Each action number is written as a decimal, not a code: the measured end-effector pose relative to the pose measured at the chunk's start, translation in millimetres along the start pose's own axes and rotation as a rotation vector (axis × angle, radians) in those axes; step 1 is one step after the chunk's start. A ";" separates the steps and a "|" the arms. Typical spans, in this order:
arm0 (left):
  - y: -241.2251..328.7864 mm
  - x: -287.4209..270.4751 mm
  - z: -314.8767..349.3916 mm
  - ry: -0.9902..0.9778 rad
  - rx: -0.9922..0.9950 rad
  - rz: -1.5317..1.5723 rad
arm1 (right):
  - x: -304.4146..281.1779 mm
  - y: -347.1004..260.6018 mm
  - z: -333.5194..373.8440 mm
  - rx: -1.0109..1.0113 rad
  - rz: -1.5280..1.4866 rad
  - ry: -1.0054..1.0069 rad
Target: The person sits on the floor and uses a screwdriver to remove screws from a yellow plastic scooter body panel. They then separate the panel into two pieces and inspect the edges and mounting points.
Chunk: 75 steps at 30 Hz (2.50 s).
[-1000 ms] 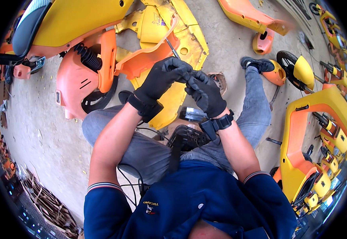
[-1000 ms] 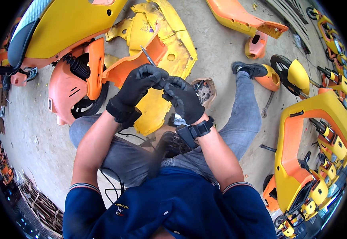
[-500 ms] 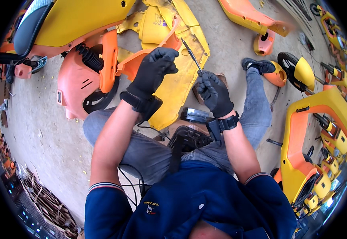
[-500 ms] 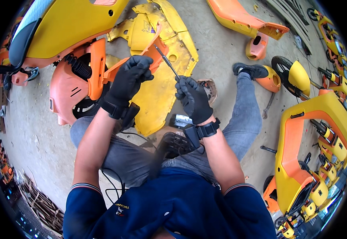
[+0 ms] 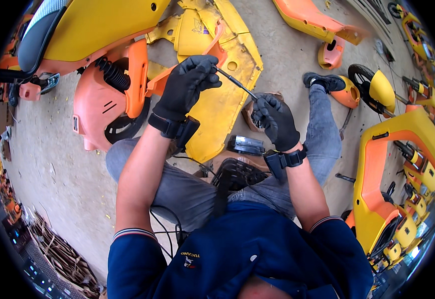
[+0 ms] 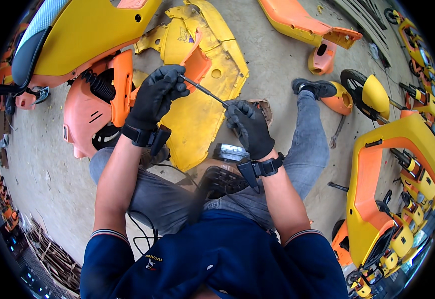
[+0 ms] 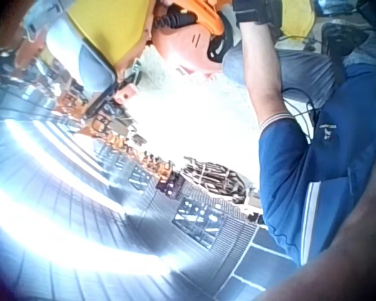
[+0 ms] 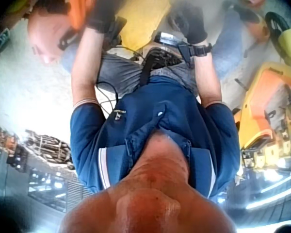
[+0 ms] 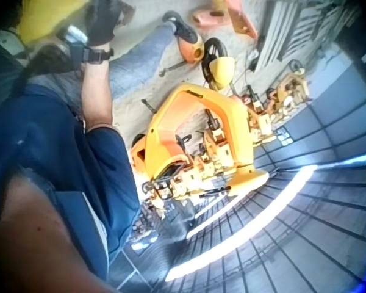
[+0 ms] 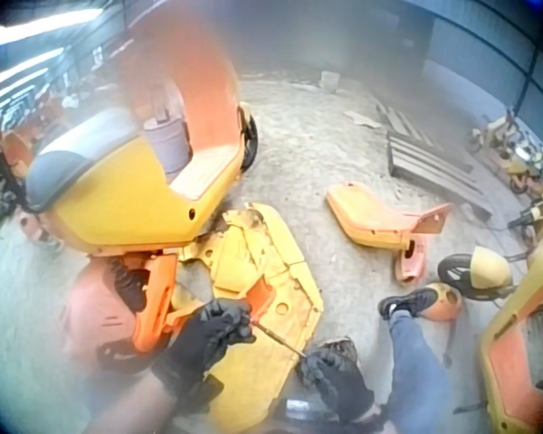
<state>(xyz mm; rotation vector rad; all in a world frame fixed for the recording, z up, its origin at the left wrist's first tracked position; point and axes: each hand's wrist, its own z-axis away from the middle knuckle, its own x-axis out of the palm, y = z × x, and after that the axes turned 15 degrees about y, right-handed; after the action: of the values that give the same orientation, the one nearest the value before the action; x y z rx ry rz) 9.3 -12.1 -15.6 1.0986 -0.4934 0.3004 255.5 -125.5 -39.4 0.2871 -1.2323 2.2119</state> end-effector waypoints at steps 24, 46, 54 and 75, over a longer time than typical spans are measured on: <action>3.5 8.5 5.2 0.114 0.045 -0.425 | 4.8 -15.2 6.5 -0.279 0.497 0.096; -8.7 7.7 5.8 -0.014 -0.010 -0.586 | 24.0 -1.5 2.1 -0.698 1.000 0.010; -6.2 13.0 9.8 -0.046 -0.034 -0.448 | 22.1 2.9 -0.4 -0.547 0.762 0.075; -35.3 -65.5 -106.3 0.316 0.442 -1.704 | -15.1 -0.1 -5.0 -0.526 0.709 0.180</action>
<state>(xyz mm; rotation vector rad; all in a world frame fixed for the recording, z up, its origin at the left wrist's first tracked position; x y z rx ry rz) -5.6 69.2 -115.6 1.4965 0.8937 -0.9499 268.2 -127.1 -48.9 -0.6350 -1.9504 2.2560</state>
